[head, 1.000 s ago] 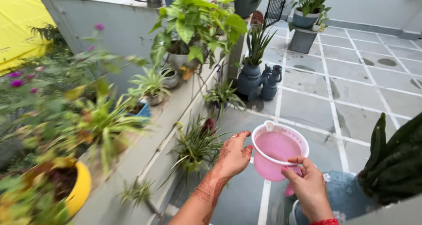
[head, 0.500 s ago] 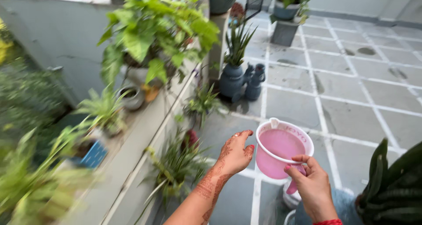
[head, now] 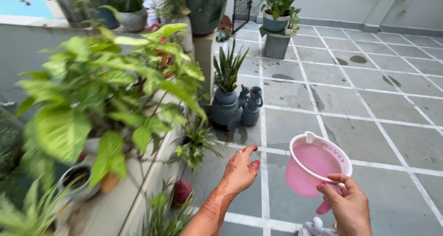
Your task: The person waters several potted plants on a balcony using a pink plastic pitcher. They pour water into the soil of various plants, refill the pitcher from a blue bucket, and move between different locations on the balcony to reach different pots.
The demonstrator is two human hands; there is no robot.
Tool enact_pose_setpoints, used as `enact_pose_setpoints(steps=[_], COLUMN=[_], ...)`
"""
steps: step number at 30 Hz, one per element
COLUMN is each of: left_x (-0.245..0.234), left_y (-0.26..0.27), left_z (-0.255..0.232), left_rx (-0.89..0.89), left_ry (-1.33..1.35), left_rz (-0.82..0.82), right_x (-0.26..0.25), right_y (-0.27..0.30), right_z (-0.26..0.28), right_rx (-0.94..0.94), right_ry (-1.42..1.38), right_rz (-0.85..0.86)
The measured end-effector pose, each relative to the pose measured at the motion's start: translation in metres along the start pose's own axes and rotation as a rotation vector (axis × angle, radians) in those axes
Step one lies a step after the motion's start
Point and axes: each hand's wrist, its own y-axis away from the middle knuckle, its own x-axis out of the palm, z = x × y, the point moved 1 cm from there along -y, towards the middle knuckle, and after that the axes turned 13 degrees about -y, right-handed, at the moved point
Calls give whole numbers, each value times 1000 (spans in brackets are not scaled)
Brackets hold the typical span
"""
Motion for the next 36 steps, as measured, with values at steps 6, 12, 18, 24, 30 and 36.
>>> enact_pose_setpoints(steps=[6,12,18,24,30,36], left_x=[31,75,126,164,201,241], left_y=[-88,-214,-345,-430,-525,-641], left_z=[17,18,-11,-23,-19,-31], left_rx=[21,81,115,77,85,140], left_ry=[-3,-17,-5,1,19,37], left_rz=[32,1,15,89,128,233], right_x=[12,23,33,24,22,44], right_y=[-95,-221,-338,-429,-518,-611], right_z=[-5,5,32,28,30,48], right_rx=[-31,-68,-19,22,22,-18], right_ry=[0,-15,-33,-23,-25,1], right_rz=[-55,-54,-15,-72,-155,-183])
